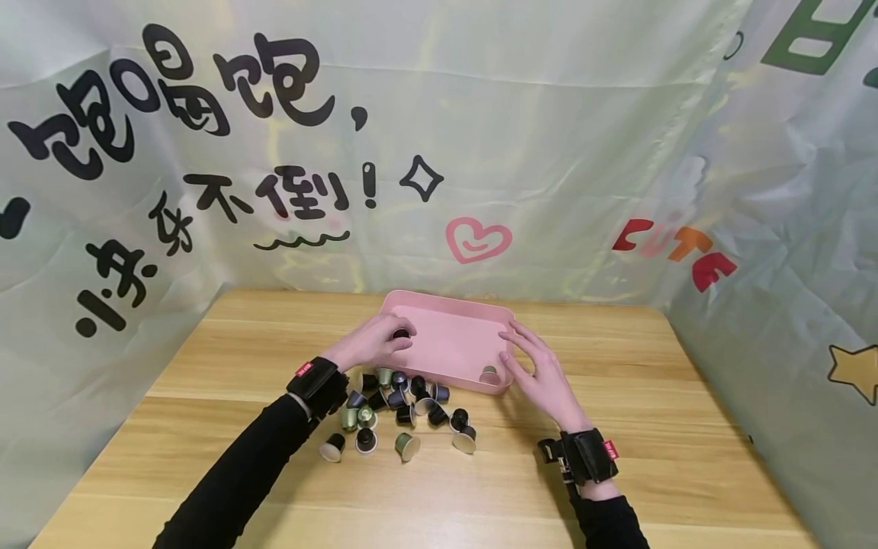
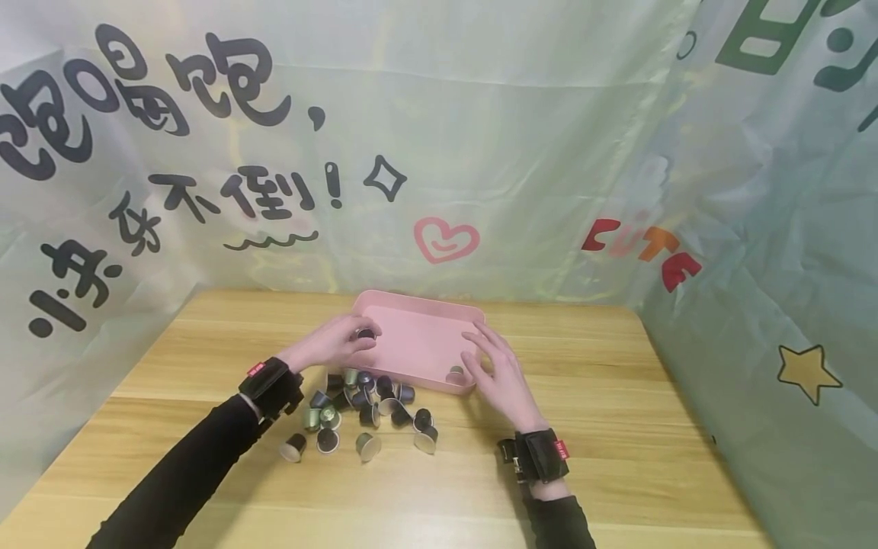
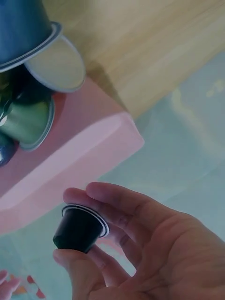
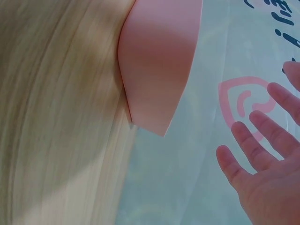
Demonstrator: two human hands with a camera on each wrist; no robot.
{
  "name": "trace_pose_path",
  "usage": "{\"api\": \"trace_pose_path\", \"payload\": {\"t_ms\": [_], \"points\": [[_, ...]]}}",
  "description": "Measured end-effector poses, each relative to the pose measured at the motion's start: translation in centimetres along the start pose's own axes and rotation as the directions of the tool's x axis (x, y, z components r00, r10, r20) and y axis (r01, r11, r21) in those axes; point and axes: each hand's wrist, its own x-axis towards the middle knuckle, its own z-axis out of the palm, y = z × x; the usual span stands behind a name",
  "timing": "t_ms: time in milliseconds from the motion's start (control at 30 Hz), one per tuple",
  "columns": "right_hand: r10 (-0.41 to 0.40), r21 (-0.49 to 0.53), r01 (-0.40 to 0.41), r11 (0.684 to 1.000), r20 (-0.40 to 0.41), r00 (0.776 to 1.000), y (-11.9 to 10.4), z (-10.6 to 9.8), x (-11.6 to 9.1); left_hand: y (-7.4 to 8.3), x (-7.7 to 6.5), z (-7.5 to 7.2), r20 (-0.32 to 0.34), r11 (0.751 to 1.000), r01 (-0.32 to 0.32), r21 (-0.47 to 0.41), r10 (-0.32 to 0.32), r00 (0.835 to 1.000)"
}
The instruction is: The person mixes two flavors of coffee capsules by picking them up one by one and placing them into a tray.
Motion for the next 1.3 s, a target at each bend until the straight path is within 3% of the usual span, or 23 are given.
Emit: {"api": "trace_pose_path", "payload": {"t_ms": [233,500,700,833,1100,1300], "points": [[0.003,-0.007,-0.003,1.000,0.012,1.000,0.0,0.0,0.0,-0.8,0.9,0.7,0.076,1.000,0.022,0.001,-0.023,0.997],[-0.003,-0.008,0.003,1.000,0.020,1.000,-0.1,0.1,0.0,-1.1,1.5,1.7,0.102,0.998,0.005,0.059,-0.011,0.995],[0.004,-0.005,-0.004,1.000,0.020,1.000,-0.1,0.1,0.0,-1.3,1.7,2.1,0.116,0.995,0.063,0.076,-0.072,0.991],[0.003,-0.010,-0.003,1.000,0.022,1.000,-0.2,0.1,0.0,-1.4,1.5,2.1,0.106,0.994,0.105,0.041,-0.109,0.988],[-0.007,-0.021,0.007,1.000,0.009,1.000,-0.1,0.1,0.0,-1.7,-0.6,1.3,0.055,0.981,0.179,-0.080,-0.175,0.983],[-0.042,-0.043,0.043,0.998,0.022,0.999,-0.3,-0.1,-0.1,-2.1,-4.1,1.0,0.007,0.960,0.183,-0.213,-0.185,0.983]]}}
